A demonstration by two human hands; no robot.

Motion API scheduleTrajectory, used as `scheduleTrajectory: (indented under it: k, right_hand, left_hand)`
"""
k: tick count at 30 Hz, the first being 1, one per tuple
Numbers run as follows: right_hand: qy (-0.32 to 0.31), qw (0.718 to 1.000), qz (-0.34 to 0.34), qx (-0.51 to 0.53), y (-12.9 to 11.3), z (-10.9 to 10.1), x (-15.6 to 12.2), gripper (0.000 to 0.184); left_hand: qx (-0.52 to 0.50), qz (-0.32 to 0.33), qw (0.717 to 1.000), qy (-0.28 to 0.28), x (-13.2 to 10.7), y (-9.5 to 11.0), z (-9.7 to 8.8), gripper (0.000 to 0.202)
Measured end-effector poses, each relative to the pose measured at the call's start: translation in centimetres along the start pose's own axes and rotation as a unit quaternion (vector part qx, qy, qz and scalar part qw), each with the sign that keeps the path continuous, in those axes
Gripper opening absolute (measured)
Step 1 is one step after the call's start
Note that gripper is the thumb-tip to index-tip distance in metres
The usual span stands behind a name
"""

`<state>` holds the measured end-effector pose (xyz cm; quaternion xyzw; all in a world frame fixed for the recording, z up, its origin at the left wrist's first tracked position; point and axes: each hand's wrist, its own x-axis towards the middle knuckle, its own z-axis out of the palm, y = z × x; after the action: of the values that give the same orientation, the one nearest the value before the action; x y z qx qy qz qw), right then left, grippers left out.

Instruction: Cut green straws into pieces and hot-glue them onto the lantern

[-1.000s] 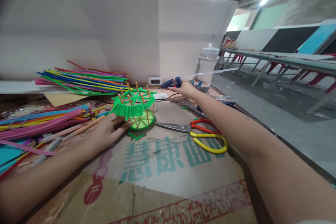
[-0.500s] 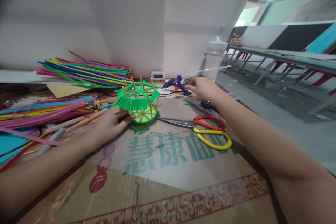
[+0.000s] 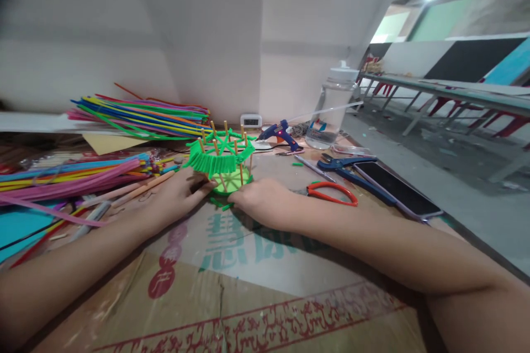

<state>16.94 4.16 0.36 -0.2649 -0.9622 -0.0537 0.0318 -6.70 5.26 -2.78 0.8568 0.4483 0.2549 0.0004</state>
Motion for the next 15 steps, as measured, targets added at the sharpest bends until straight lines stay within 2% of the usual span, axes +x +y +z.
scheduleTrajectory:
  k: [2,5,7,9,11,13,15]
  right_hand:
    - [0.003,1.000,0.007,0.004,0.2,0.4,0.2,0.022]
    - [0.047,0.998,0.013,0.028,-0.1,0.5,-0.3,0.022]
    - [0.089,0.992,0.045,0.077,-0.6,0.2,-1.1,0.020]
    - [0.128,0.973,0.089,0.171,-1.0,-0.1,-1.8,0.016]
    - [0.174,0.925,0.118,0.317,-1.2,-0.5,-2.2,0.011]
    - [0.214,0.850,0.145,0.459,-1.1,-0.9,-2.3,0.008]
    - [0.239,0.786,0.176,0.542,-0.8,-1.2,-2.0,0.009]
  left_hand:
    - [0.003,0.000,1.000,0.003,0.0,0.0,0.0,0.030]
    - [0.001,-0.004,1.000,0.008,-0.1,0.0,-0.1,0.029]
    - [-0.003,-0.003,1.000,0.008,-0.1,0.0,-0.1,0.028]
    - [-0.003,-0.001,1.000,0.008,-0.1,0.0,-0.1,0.028]
    - [-0.002,0.002,1.000,0.010,-0.1,-0.1,0.0,0.028]
    - [-0.002,0.009,1.000,0.011,-0.2,-0.2,0.1,0.027]
    - [-0.002,0.015,1.000,0.017,-0.2,-0.3,0.1,0.026]
